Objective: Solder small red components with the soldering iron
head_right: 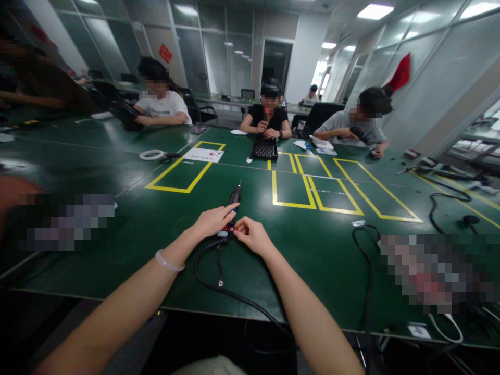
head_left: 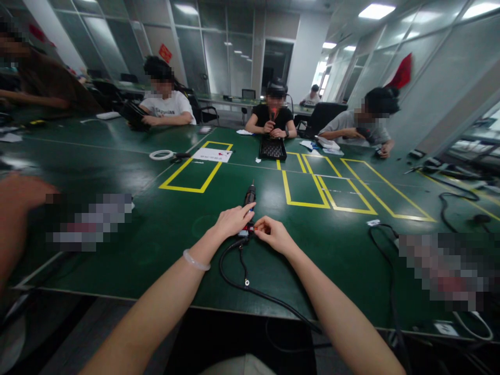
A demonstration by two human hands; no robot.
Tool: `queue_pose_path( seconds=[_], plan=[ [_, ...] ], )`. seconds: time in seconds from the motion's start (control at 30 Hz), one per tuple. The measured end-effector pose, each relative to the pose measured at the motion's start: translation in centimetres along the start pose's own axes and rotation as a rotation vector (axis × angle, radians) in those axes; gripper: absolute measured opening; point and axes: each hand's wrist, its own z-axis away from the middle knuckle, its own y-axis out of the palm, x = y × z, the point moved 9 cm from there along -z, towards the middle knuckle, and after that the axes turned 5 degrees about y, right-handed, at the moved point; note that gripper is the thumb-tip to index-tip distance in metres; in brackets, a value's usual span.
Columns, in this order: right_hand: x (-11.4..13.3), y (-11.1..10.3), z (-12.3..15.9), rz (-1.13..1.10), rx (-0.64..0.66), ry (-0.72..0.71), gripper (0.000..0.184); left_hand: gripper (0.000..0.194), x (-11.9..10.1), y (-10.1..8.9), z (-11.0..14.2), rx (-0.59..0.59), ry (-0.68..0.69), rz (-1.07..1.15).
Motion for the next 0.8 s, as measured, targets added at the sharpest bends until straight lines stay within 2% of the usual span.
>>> queue_pose_path(
  seconds=[0.33,0.63,0.8],
  plan=[
    [0.26,-0.50,-0.03,0.074,-0.035,-0.033,0.014,0.057,-0.22,-0.13,0.19,0.005,0.004,-0.026],
    [-0.01,-0.66,0.15,-0.079,-0.023,0.000,0.004,0.074,-0.20,-0.02,0.52,0.098,0.013,0.015],
    [-0.07,-0.58,0.12,-0.107,0.005,0.038,0.006,0.077,-0.31,0.05,0.46,0.118,-0.009,-0.003]
  ],
)
